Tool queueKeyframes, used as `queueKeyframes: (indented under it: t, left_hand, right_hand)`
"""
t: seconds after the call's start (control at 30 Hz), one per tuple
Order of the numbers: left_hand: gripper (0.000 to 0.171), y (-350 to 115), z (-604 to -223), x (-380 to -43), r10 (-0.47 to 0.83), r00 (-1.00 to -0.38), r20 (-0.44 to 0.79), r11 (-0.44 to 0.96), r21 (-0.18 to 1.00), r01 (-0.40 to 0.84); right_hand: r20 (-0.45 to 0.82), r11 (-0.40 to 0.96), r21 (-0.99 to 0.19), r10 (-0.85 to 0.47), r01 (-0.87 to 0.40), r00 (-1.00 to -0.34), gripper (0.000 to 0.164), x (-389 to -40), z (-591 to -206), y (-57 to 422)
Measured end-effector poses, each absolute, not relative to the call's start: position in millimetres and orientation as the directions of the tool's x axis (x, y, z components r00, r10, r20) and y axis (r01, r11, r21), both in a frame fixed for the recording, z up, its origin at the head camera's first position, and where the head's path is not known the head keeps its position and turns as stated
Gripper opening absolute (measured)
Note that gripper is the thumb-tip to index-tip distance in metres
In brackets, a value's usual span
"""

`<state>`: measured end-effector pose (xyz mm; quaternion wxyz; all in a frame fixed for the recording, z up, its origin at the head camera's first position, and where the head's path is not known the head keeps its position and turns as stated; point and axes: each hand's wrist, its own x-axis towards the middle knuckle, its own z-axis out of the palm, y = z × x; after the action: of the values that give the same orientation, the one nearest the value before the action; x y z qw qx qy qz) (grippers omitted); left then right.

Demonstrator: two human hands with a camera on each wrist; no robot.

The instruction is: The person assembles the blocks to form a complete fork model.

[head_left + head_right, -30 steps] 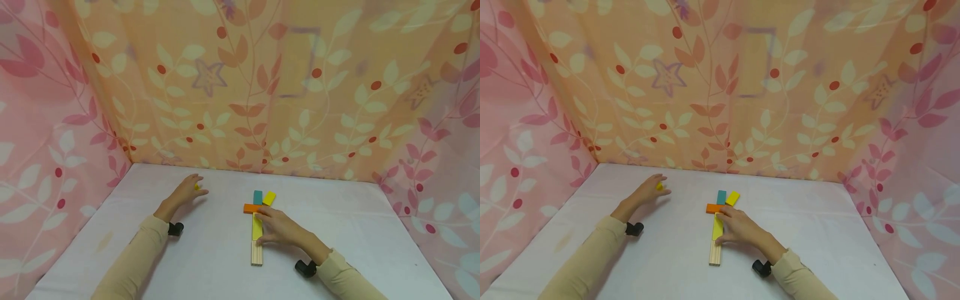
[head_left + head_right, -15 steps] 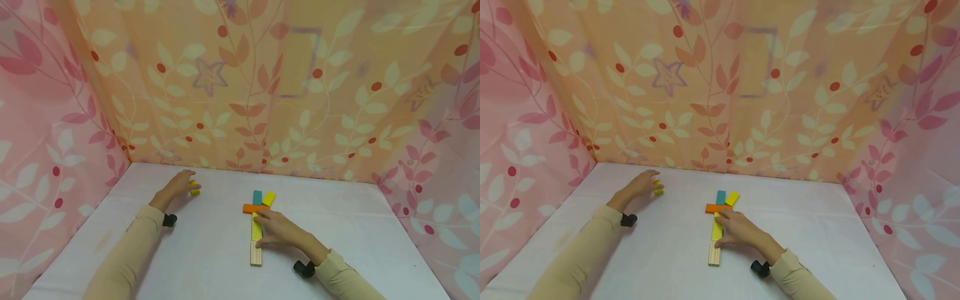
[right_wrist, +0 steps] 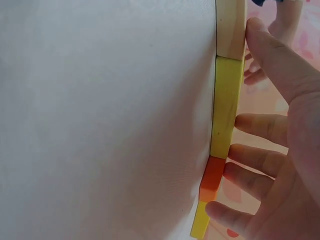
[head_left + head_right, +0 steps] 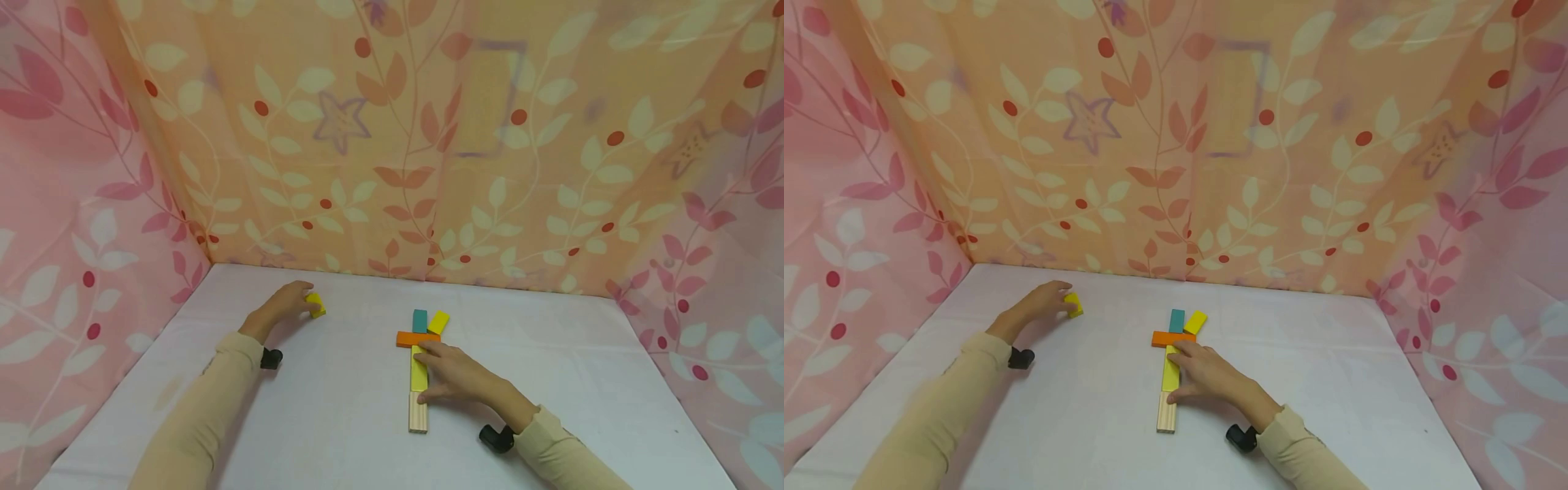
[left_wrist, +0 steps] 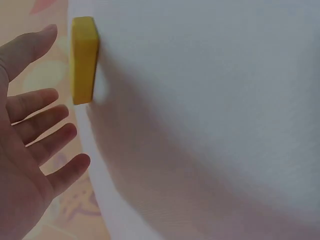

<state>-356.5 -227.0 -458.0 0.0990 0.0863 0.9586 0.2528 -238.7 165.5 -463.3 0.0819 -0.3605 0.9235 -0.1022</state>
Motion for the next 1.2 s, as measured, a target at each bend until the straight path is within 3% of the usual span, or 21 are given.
queueKeyframes:
  t: [0.27,0.53,1.2]
  left_hand:
    - [0.066,-225.8,-463.4,-351.9,0.192,-0.967,-0.166,0.814,0.577,0.063]
    - [0.062,-223.6,-467.1,-350.0,0.23,-0.968,-0.104,0.822,0.553,0.136]
    - [0.064,-223.0,-469.0,-351.7,0.217,-0.97,-0.112,0.807,0.579,0.113]
  right_hand:
    - [-0.068,0.712,-0.254,-0.688,-0.655,-0.722,0.083,-239.0,-465.6,165.3]
    - [-0.081,0.726,-0.261,-0.673,-0.636,-0.735,0.083,-237.7,-467.0,165.7]
    - [-0.102,0.737,-0.292,-0.657,-0.609,-0.747,0.084,-240.1,-465.3,166.3]
